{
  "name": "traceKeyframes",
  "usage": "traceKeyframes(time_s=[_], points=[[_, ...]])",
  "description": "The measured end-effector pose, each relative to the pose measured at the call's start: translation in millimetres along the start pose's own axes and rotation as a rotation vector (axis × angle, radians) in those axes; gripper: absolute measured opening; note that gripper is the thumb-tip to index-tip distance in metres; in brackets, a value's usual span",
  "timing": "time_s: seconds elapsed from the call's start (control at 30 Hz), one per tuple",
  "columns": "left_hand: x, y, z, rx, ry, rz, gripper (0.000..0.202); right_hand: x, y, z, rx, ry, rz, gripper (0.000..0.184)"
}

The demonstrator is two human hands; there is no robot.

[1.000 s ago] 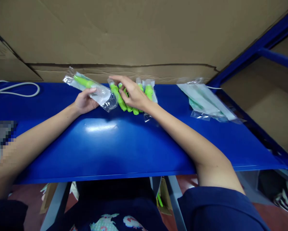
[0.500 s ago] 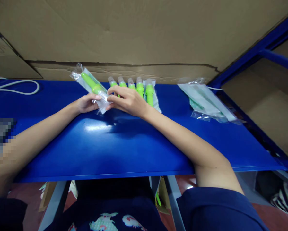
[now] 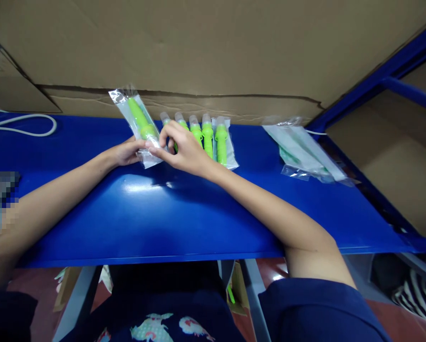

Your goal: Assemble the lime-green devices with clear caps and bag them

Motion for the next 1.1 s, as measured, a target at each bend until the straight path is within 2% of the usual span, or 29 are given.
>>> traceKeyframes(time_s=[0.1,0.2,0.33,0.47,0.57,0.67,0.77,0.87,0.97,1.1], points=[[-2.2,1,1,0.007,0.010,-0.015,0.045,5,-14,-2,0.234,-0.006,0.175,0.067],[-2.7,4,1,-0.009,0.043,-0.001,0.048,12,-26,-6,0.409,0.070,0.304,0.079],[-3.6,6,2,0.000,0.102,0.021,0.055,21,-31,-10,0.490,0.250,0.500,0.074],[-10.9,11,4,0.010,0.120,0.017,0.062,19,-32,-9,0.550,0.278,0.619,0.067],[-14.4,14,5,0.023,0.180,0.022,0.075,19,-31,-8,0.556,0.280,0.664,0.066],[-14.2,14,4,0.017,0.221,0.042,0.087,19,-33,-8,0.521,0.283,0.606,0.065],[-11.0,11,1,-0.019,0.226,0.074,0.092,15,-36,-6,0.380,0.266,0.354,0.058],[-8.7,8,-1,-0.031,0.208,0.085,0.081,13,-38,-4,0.280,0.242,0.141,0.055],[-8.5,7,-1,-0.014,0.196,0.060,0.066,16,-43,-4,0.305,0.264,0.225,0.061],[-9.6,8,-1,-0.024,0.212,0.068,0.072,21,-45,-6,0.375,0.302,0.411,0.066]])
Point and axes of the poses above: each hand's wrist, its own z-axis towards the middle knuckle, its own x-axis out of the palm, y = z × x, the point moved 5 cm from there along z, towards the middle knuckle, and after that the axes turned 1 degree about z, right-handed, at the moved point
